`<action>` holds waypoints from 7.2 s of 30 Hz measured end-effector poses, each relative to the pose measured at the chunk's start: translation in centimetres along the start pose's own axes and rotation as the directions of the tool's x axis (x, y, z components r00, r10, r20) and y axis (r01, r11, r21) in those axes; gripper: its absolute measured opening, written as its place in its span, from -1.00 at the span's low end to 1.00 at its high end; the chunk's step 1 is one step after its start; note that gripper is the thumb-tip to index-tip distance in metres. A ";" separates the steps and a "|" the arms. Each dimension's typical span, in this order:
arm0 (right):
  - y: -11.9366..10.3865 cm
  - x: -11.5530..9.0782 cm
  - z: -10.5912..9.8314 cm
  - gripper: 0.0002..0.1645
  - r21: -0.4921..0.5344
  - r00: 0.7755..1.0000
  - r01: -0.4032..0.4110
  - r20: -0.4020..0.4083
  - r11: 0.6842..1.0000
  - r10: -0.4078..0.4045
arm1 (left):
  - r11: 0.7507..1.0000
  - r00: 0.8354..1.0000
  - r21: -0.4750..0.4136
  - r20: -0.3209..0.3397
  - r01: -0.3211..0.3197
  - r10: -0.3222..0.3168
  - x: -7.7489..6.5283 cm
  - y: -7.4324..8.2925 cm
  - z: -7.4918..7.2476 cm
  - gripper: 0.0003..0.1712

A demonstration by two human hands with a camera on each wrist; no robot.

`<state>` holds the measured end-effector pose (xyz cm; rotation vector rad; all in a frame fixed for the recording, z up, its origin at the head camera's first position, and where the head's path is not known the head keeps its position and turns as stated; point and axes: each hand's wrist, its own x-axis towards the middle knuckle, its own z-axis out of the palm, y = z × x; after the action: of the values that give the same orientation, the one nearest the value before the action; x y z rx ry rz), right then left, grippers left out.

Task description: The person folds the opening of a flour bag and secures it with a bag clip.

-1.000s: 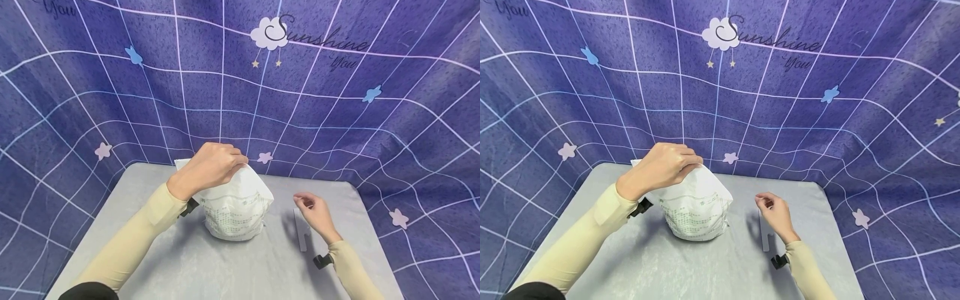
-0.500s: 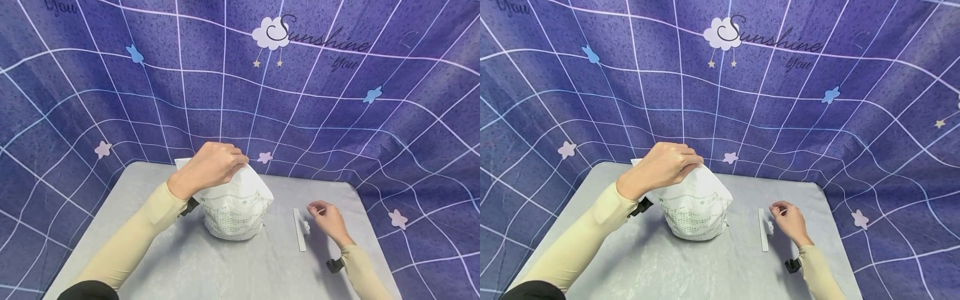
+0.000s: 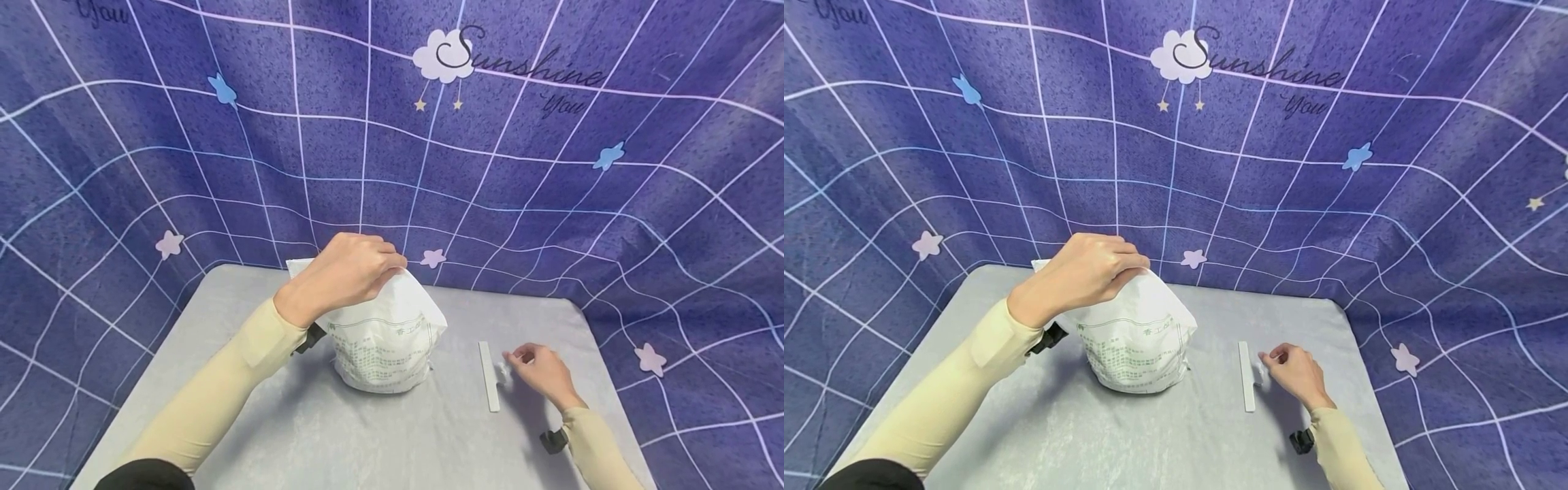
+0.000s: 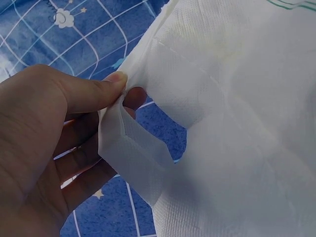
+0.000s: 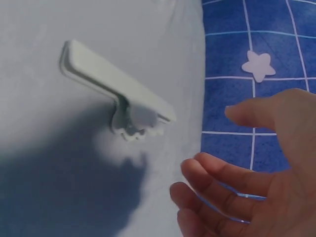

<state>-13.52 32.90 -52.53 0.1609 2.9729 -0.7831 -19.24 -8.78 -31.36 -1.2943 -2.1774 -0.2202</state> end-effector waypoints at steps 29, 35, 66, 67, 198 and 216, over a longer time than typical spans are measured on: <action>-0.1 0.6 2.7 -0.50 -0.080 0.991 -0.028 0.125 0.996 0.038 | 1.000 1.000 0.001 -0.005 -0.006 0.006 -0.1 0.0 0.0 -0.82; 0.0 0.9 2.9 -0.54 -0.100 0.991 -0.035 0.124 0.994 0.047 | 1.000 1.000 0.005 -0.009 -0.009 0.009 -0.1 0.0 -0.1 -0.83; -0.3 1.5 2.6 -0.44 0.009 0.967 -0.051 0.250 0.999 0.047 | 1.000 1.000 0.020 -0.003 -0.008 0.008 -0.1 0.0 0.0 -0.86; -0.4 1.4 2.5 -0.44 0.025 0.966 -0.057 0.256 0.998 0.049 | 1.000 1.000 0.018 -0.003 -0.008 0.008 -0.1 0.0 0.0 -0.87; -16.6 3.7 -0.6 -0.87 0.472 0.572 0.820 -0.694 0.325 -0.436 | 1.000 1.000 -0.004 -0.009 -0.023 0.023 -0.2 0.0 0.0 -0.87; -17.4 4.1 -0.2 -0.85 0.506 0.583 0.811 -0.664 0.293 -0.467 | 1.000 1.000 -0.003 -0.009 -0.026 0.026 -0.2 -0.2 0.1 -0.91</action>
<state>-19.63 18.31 -44.23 -1.1395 2.6235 -2.4106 -19.38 -8.96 -31.52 -1.3204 -2.1519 -0.2186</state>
